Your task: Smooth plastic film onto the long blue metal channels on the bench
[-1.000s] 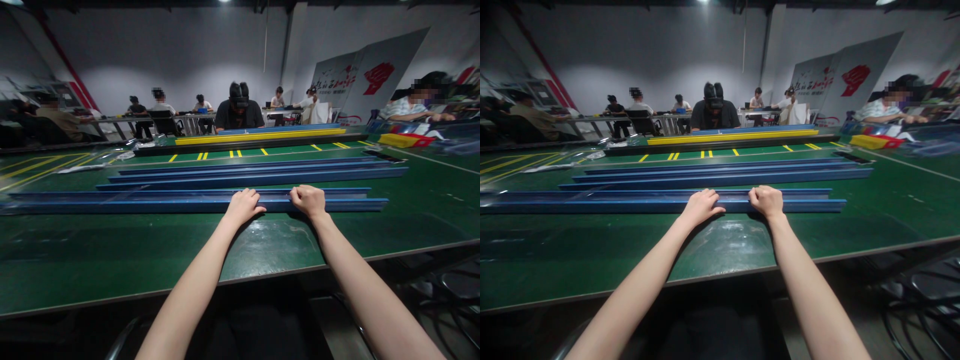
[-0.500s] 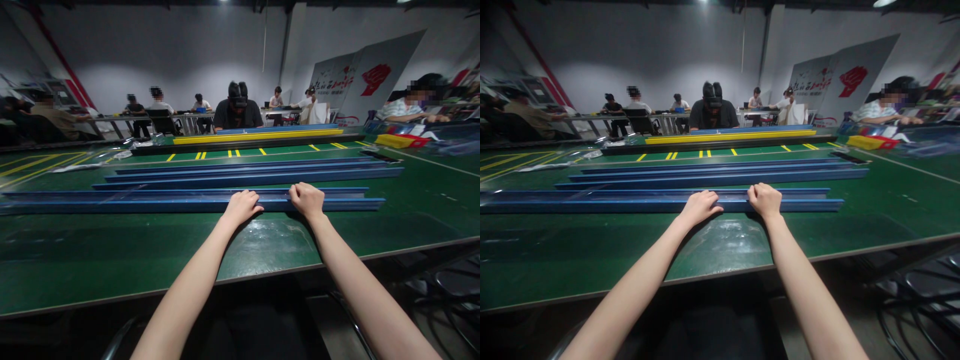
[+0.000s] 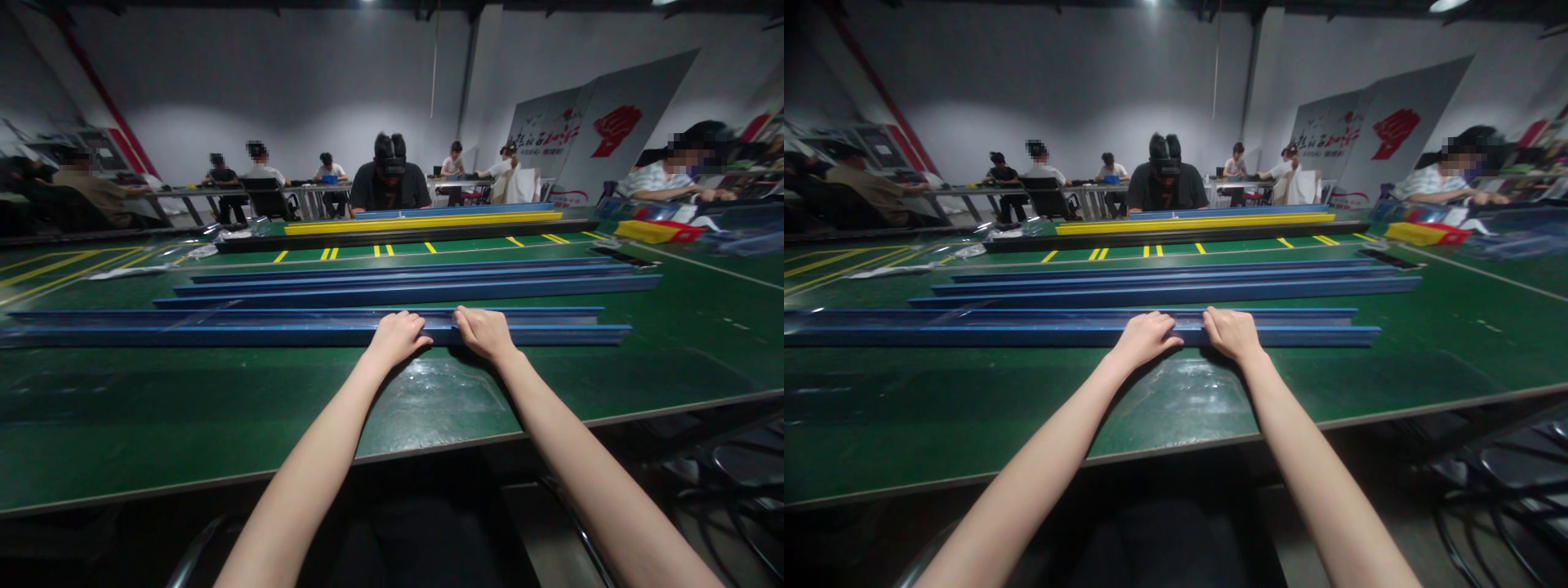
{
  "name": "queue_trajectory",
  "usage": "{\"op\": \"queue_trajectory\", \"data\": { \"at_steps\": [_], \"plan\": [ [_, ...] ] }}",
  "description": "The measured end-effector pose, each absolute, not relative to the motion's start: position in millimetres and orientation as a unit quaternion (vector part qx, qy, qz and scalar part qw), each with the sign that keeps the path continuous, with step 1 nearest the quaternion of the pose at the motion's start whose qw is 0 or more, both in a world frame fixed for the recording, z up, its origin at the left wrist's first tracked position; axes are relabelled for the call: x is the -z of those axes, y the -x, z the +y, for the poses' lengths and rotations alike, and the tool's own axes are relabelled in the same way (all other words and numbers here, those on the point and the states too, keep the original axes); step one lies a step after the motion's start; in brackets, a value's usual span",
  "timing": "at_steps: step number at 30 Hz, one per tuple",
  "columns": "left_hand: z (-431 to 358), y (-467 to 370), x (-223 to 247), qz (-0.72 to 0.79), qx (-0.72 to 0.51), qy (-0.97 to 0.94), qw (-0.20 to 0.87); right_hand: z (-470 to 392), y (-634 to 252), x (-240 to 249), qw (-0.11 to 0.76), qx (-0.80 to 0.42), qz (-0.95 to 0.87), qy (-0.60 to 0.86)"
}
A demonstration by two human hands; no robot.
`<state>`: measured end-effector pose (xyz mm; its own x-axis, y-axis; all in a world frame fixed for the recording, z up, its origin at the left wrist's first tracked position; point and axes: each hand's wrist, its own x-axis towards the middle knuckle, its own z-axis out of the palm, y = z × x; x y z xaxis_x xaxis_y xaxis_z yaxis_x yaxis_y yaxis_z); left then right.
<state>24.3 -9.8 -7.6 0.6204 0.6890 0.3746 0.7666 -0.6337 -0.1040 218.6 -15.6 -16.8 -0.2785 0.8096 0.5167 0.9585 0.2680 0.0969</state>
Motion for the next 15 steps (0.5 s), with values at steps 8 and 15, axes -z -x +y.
{"op": "queue_trajectory", "data": {
  "at_steps": [8, 15],
  "plan": [
    [-9.8, -24.6, 6.6, -0.409, 0.146, 0.891, 0.128, -15.0, -219.4, 15.7, 0.180, 0.176, -0.768, 0.589],
    [-10.6, -25.2, 5.2, -0.415, 0.142, 0.890, 0.122, -15.5, -219.7, 15.7, 0.170, 0.188, -0.768, 0.588]
  ]
}}
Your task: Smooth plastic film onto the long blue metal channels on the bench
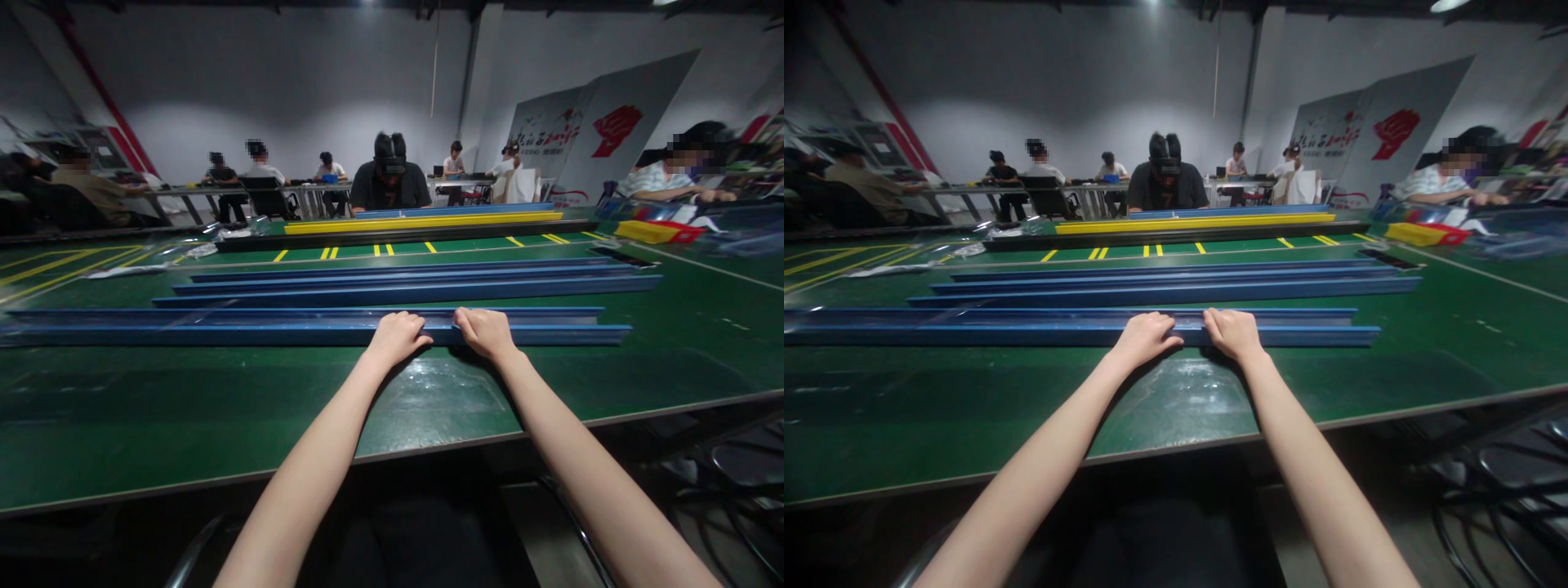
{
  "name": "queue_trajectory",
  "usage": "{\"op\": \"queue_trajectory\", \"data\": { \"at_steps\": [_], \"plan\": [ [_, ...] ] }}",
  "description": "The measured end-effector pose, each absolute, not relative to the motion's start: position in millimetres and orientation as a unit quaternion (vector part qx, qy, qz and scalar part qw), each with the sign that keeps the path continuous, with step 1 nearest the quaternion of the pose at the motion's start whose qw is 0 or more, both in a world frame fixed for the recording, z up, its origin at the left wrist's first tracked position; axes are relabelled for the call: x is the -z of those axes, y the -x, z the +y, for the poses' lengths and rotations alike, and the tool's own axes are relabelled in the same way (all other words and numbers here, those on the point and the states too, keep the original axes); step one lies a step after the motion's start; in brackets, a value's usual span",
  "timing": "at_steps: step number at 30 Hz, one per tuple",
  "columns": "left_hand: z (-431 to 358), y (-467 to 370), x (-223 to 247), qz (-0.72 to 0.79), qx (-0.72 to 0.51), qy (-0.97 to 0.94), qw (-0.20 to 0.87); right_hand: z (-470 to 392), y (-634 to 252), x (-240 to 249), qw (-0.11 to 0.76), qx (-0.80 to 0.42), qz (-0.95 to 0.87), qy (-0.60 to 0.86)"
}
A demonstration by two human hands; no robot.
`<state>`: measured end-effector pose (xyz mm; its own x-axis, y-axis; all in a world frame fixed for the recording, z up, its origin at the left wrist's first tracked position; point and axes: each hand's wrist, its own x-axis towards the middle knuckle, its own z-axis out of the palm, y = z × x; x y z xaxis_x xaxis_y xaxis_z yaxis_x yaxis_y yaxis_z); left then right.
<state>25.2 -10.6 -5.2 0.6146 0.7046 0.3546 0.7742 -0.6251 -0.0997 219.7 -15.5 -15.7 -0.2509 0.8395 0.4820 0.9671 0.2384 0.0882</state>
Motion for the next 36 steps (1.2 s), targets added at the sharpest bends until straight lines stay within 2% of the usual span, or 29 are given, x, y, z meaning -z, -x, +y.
{"op": "queue_trajectory", "data": {
  "at_steps": [21, 36],
  "plan": [
    [-10.0, -24.7, 6.3, -0.427, 0.134, 0.887, 0.116, -14.8, -218.5, 14.8, 0.151, 0.185, -0.754, 0.612],
    [-11.2, -25.3, 4.2, -0.448, 0.128, 0.879, 0.102, -15.5, -218.7, 14.8, 0.170, 0.187, -0.754, 0.606]
  ]
}}
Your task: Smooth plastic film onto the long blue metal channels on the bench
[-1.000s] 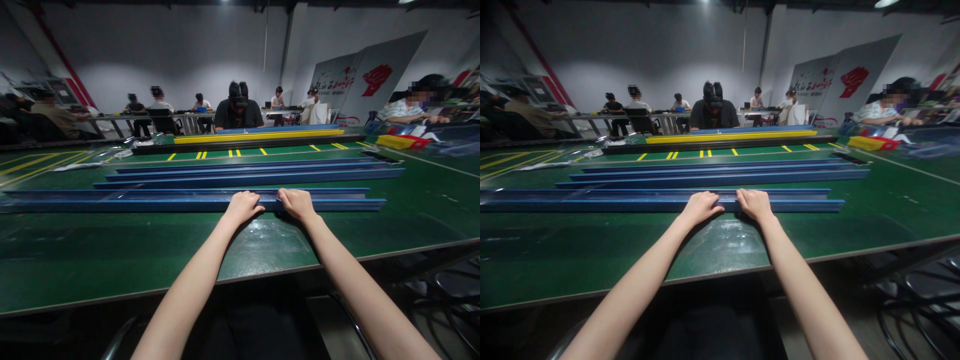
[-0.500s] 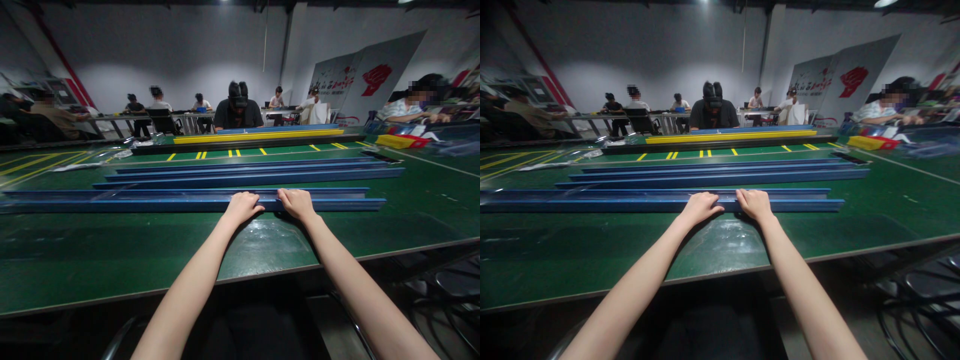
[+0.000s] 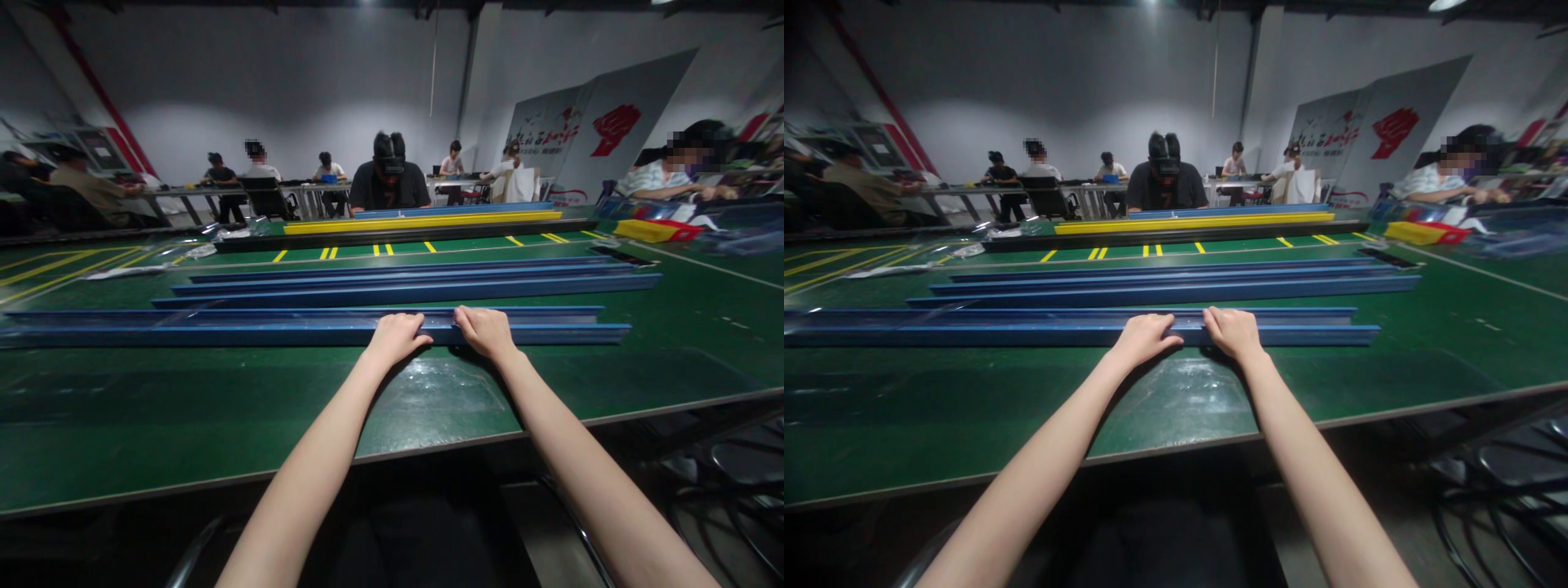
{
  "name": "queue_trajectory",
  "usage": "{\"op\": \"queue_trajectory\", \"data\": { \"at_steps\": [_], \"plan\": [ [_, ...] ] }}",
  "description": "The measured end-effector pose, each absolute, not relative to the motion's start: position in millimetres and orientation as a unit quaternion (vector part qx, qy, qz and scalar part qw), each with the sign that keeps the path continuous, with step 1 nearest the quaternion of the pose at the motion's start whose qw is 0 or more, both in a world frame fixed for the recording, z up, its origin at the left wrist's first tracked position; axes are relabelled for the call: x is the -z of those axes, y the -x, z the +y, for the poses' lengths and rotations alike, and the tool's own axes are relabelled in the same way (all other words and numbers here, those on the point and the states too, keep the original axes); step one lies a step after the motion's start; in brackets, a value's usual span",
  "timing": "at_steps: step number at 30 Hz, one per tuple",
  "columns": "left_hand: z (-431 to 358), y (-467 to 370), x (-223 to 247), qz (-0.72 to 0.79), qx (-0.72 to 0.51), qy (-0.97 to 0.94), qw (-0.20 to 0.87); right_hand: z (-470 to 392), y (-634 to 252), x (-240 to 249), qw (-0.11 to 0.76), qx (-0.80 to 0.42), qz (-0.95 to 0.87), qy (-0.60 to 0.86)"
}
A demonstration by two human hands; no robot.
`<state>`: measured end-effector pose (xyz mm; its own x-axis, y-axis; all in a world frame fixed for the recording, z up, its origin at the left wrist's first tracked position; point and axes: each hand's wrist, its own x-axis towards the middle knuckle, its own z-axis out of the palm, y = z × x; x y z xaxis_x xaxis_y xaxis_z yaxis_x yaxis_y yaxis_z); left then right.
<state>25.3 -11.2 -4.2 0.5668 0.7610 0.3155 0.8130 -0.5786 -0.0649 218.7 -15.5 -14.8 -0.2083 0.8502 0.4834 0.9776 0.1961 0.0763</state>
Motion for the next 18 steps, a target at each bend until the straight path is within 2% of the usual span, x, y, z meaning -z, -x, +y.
{"op": "queue_trajectory", "data": {
  "at_steps": [18],
  "plan": [
    [-10.4, -24.7, 5.0, -0.477, 0.125, 0.866, 0.081, -10.8, -216.7, 19.4, 0.174, 0.215, -0.739, 0.614]
  ]
}}
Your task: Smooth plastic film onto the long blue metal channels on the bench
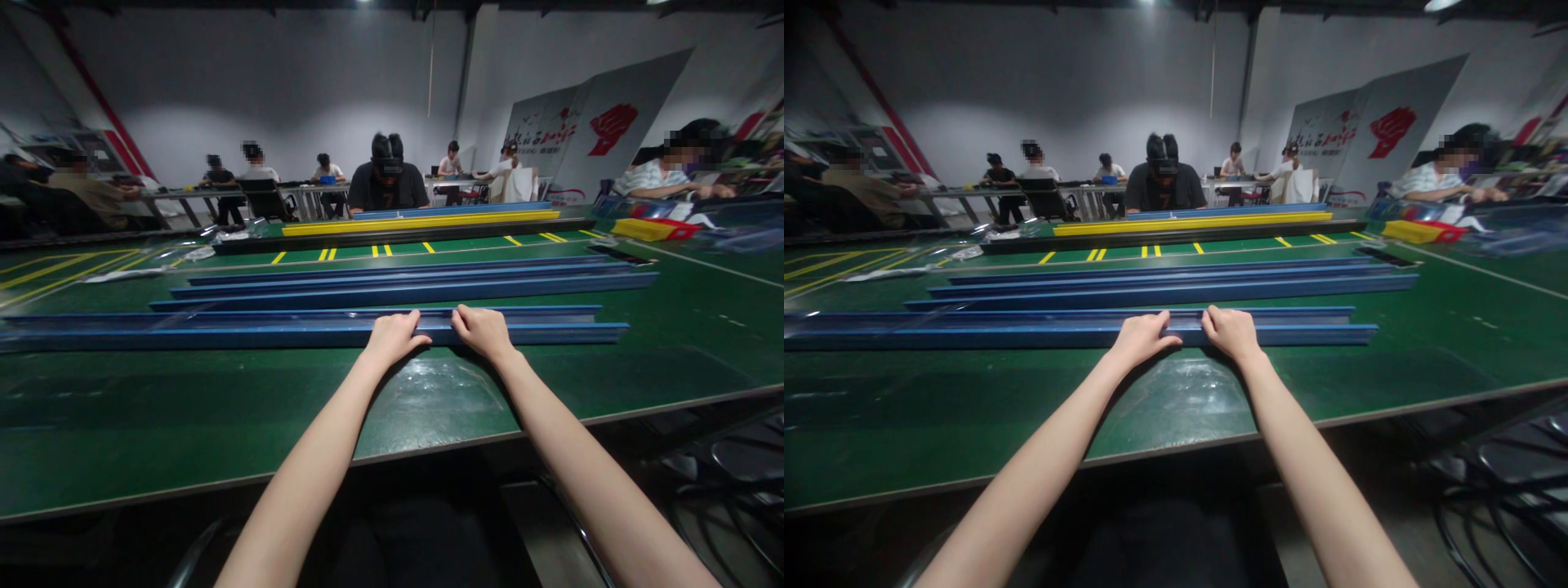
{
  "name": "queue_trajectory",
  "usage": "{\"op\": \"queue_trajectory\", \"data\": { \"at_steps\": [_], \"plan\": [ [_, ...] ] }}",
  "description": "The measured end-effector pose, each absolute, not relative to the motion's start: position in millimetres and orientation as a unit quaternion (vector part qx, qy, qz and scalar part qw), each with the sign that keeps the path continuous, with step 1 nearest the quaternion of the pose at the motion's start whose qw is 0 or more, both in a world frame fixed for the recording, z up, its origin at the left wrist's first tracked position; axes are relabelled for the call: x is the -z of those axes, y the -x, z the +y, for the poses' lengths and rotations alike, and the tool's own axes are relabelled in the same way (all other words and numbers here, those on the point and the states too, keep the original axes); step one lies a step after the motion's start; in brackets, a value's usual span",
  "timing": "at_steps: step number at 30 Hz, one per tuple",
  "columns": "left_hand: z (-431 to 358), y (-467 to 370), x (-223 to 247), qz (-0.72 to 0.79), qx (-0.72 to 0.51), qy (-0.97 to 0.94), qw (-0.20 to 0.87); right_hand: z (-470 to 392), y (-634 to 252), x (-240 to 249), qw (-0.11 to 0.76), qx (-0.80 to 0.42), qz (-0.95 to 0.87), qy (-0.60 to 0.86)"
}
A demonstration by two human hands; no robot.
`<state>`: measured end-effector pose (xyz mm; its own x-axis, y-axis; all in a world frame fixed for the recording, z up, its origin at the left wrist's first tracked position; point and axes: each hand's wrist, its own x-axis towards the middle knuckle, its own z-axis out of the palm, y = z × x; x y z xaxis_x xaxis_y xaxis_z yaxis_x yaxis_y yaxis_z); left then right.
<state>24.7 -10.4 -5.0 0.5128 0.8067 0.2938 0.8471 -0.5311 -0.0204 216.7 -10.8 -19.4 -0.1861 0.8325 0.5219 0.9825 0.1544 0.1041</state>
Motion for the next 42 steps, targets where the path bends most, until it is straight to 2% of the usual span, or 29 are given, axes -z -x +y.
{"op": "queue_trajectory", "data": {
  "at_steps": [13, 27, 42],
  "plan": [
    [-12.5, -25.8, 4.3, -0.478, 0.127, 0.864, 0.091, -14.3, -203.2, 20.7, 0.263, 0.274, -0.756, 0.534],
    [-12.3, -24.8, 4.9, -0.473, 0.125, 0.867, 0.090, -10.4, -189.0, 18.4, 0.232, 0.190, -0.759, 0.578],
    [-14.0, -25.3, 2.0, -0.470, 0.120, 0.869, 0.094, -5.9, -192.1, 17.6, 0.259, 0.220, -0.750, 0.568]
  ]
}}
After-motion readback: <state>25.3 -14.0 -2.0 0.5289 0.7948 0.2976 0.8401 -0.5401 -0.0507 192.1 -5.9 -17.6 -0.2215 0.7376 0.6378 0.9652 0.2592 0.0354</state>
